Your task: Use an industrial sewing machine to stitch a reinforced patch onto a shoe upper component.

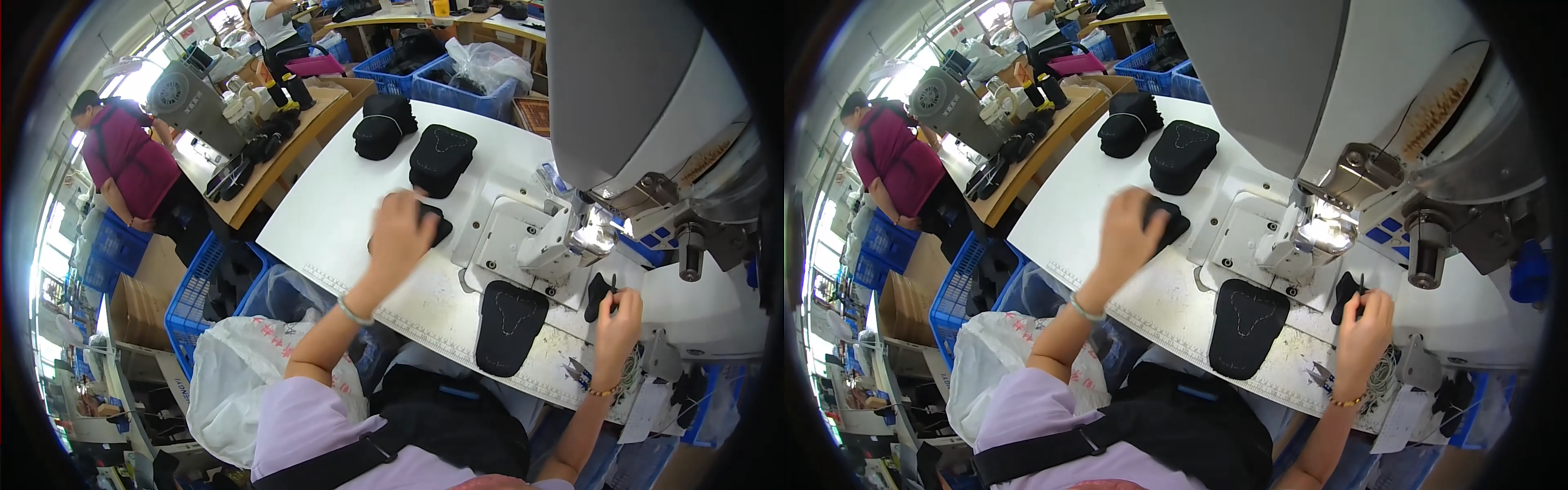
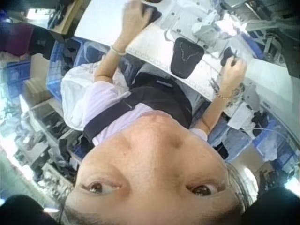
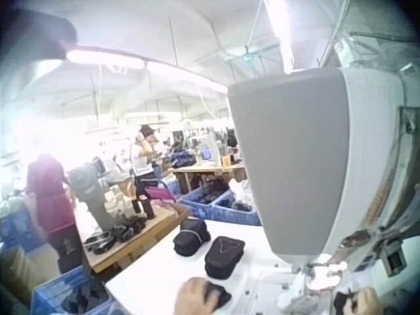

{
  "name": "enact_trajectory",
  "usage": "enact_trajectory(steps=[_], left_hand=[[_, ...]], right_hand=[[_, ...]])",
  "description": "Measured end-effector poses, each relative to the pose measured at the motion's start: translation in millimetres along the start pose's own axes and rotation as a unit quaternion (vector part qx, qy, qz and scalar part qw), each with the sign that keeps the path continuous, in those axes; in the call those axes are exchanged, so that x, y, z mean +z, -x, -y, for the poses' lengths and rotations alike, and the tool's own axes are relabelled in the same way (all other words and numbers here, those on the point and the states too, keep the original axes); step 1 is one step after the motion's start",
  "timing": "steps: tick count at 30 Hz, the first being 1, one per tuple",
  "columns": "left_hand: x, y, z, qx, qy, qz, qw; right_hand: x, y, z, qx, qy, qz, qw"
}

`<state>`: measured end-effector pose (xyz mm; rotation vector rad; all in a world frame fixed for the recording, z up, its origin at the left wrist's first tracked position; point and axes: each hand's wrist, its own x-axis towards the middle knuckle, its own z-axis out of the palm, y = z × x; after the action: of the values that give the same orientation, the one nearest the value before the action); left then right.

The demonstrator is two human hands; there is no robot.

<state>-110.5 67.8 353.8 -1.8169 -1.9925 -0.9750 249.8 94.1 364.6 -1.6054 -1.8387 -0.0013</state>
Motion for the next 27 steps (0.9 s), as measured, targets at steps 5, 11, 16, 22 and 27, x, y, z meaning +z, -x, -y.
enact_trajectory(steps=[5,11,16,22,27], left_hand=[[11,31,-79,0.117,0.329,0.191,0.918],[33,30,-84,0.207,0.217,0.266,0.916],[26,37,-90,0.133,0.210,0.285,0.926],[30,48,-98,0.110,0.340,0.234,0.904],[11,44,-121,-0.239,0.660,0.293,0.649]], right_hand=[[3,40,72,-0.206,-0.039,-0.012,0.978],[39,83,80,-0.210,-0.046,0.071,0.974],[43,88,75,-0.191,-0.074,0.042,0.978],[37,90,73,-0.180,-0.098,0.027,0.978],[26,73,79,-0.225,-0.142,-0.094,0.959]])
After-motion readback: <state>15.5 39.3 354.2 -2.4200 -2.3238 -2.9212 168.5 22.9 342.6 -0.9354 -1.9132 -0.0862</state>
